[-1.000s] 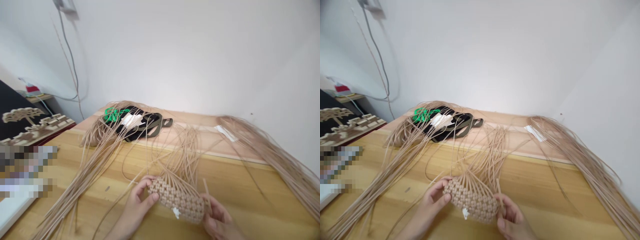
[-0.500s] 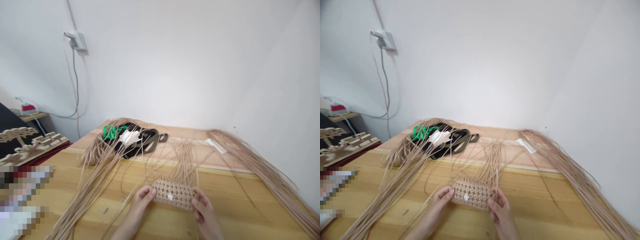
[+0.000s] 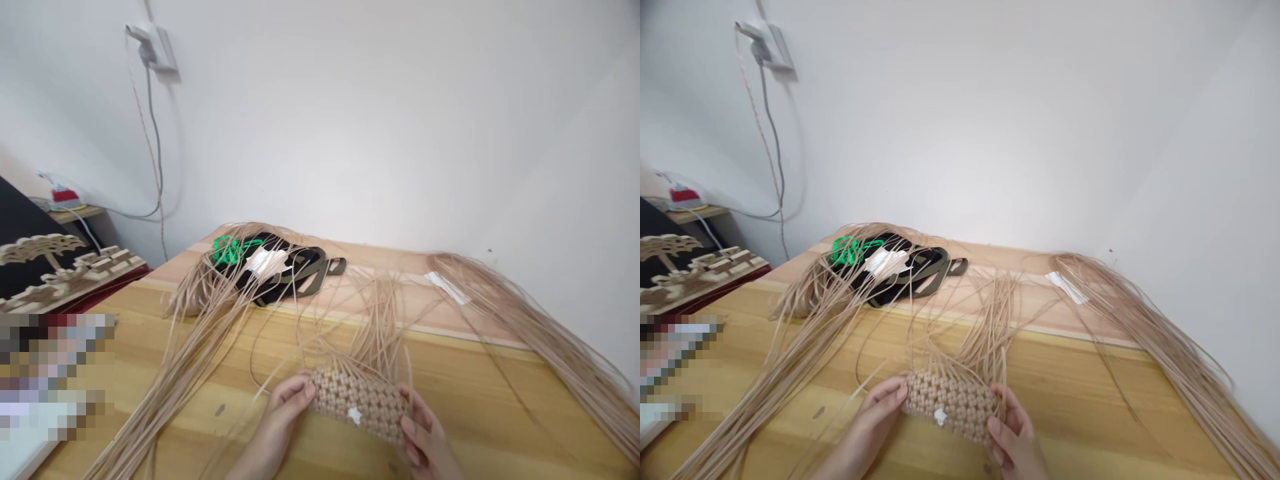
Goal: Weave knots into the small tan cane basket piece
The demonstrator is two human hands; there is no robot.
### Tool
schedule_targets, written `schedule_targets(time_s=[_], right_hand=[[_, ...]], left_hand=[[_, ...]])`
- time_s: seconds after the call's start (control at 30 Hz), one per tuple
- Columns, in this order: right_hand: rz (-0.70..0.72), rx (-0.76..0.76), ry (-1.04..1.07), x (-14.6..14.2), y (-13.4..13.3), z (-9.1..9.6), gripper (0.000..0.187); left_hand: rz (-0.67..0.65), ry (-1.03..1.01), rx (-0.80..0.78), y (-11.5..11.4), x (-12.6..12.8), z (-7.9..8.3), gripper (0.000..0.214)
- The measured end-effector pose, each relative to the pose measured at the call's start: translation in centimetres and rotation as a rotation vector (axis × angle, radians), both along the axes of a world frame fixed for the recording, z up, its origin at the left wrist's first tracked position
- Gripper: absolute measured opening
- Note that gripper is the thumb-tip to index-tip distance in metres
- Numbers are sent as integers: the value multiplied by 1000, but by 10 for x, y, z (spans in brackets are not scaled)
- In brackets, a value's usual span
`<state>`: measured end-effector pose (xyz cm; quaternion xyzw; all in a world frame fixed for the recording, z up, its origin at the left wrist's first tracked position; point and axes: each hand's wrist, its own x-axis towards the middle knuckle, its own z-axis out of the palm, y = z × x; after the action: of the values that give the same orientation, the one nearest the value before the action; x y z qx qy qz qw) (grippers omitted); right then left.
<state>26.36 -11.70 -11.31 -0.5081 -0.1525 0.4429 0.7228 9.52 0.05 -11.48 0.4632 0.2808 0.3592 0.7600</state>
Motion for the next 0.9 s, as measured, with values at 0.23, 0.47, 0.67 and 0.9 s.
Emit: schedule_targets(time_s=[0.23,0.47,0.67,0.9], right_hand=[[6,-45,-34,7,-8,-4,45],[41,-59,-37,7,-12,9,43],[-14,-68,-16,-1,-12,18,45],[11,-63,-13,2,-12,16,46]], left_hand=[[-22,6,26,0,-4,6,22],[-70,-43,-48,1,-6,1,18],[-112,-77,-86,0,-8,0,16],[-101,-58,-119,-1,-8,-3,20]])
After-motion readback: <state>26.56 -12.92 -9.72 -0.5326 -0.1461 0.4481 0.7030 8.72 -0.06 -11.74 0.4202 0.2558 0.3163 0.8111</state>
